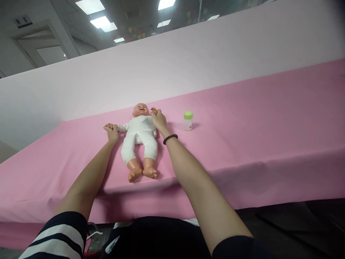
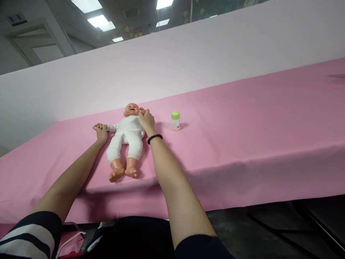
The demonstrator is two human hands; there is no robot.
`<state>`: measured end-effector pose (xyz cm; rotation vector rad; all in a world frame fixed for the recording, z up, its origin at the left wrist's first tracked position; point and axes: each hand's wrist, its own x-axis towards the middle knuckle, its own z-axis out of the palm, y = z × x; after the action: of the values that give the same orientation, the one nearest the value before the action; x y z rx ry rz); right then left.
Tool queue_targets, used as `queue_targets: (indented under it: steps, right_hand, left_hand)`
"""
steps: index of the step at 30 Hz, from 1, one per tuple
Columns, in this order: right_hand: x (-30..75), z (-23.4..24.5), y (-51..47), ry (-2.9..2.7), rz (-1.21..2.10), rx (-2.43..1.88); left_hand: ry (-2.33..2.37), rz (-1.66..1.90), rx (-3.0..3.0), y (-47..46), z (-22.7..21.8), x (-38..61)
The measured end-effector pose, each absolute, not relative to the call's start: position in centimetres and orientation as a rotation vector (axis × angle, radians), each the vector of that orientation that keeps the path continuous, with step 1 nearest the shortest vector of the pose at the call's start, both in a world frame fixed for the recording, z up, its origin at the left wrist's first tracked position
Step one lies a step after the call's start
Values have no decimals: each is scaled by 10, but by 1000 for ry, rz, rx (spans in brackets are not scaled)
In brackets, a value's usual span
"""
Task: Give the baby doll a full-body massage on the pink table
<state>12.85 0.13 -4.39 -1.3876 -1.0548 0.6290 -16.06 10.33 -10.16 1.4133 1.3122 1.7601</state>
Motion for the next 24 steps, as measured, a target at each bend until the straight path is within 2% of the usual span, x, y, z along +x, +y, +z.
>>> queue_targets:
  steps: [24]
  right_hand:
    - [136,-48,5,-978,629,-1409]
  left_hand:
    - [1355,1746,1546,101,-101,-161]
